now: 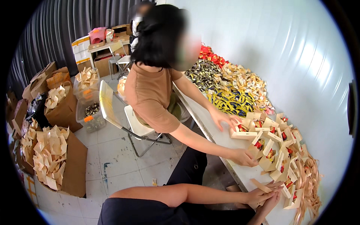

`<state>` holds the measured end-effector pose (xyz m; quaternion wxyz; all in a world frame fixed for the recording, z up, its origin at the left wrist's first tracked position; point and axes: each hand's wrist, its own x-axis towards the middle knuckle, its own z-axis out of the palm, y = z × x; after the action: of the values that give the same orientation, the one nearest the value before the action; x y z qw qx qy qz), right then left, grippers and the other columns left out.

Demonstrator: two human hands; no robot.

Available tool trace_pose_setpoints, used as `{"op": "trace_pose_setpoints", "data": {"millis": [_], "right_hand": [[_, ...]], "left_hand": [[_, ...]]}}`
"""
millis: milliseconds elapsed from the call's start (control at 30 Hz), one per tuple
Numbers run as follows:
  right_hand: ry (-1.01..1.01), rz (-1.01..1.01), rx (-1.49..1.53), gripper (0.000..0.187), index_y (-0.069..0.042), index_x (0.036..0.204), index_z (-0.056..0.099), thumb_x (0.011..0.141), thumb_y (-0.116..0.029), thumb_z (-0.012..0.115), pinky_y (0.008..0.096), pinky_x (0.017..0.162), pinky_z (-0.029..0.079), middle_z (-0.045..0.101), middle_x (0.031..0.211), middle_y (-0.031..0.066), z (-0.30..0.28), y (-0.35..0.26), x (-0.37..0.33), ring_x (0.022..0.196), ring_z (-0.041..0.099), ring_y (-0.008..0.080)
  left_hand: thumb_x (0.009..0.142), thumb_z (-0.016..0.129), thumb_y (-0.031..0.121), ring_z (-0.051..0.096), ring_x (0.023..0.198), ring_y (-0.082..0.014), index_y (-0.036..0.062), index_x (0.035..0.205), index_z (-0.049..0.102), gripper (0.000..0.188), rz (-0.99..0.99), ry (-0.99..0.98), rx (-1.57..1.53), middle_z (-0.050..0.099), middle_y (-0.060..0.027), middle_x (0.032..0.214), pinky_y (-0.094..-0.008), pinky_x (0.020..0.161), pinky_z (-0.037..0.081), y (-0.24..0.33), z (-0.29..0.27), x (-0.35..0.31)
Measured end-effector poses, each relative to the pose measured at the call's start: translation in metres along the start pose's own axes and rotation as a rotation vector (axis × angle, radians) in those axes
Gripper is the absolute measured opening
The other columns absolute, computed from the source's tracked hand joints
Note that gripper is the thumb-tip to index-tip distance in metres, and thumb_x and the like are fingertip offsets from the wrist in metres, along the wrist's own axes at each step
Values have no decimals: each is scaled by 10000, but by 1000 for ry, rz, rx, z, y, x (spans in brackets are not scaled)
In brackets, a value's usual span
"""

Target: The person assembles small wooden gift boxes by folding the sides and securing them with a ribbon. They place a wrapped item into each box, tie the ribbon, and then move the finished box aside. The process is repeated for multiple boxes on a table.

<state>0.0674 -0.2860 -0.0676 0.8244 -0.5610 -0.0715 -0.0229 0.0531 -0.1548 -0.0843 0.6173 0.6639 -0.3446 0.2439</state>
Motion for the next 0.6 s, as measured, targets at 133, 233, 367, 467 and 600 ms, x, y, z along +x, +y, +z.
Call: {"op": "trace_pose_setpoints", "data": {"millis": [133,233,367,467,600], "right_hand": [[-20,20,-48,307,2,1337,665,1169,-234,563,244,773,568,744,1120,60,4,-13,0,935,709,129],[-93,25,-267,218,-42,1198,686,1164,-224,570,209,586,420,623,837,-41,-17,-16,10,694,557,40],[-24,-118,-552,174,-91,1092,677,1153,-231,593,201,522,319,526,754,-66,-29,-8,25,614,436,1],[55,-67,-421,148,-110,1097,662,1142,-236,596,195,525,339,548,772,-74,-7,-7,19,632,464,9],[-128,84,-275,182,-117,1166,665,1134,-275,579,219,654,438,651,929,-54,-9,-27,6,785,586,38]], "left_hand": [[1228,357,328,387,1590,-206,116,1706,425,527,-96,-30,-272,339,-88,1795,-429,1295,313,4,-7,4],[1233,355,341,501,1455,-139,103,1708,417,534,-340,-85,-593,435,-73,1735,-345,1185,429,12,-22,9],[1230,396,336,614,1167,-98,34,1651,481,525,-428,-80,-668,516,-67,1658,-290,1001,520,10,-23,15],[1224,426,334,617,1045,-96,7,1606,527,513,-329,48,-604,547,-78,1629,-290,955,531,-8,-11,12],[1217,451,324,642,1111,-122,3,1592,539,502,-312,44,-658,574,-95,1606,-306,1018,528,-17,-9,4]]}}
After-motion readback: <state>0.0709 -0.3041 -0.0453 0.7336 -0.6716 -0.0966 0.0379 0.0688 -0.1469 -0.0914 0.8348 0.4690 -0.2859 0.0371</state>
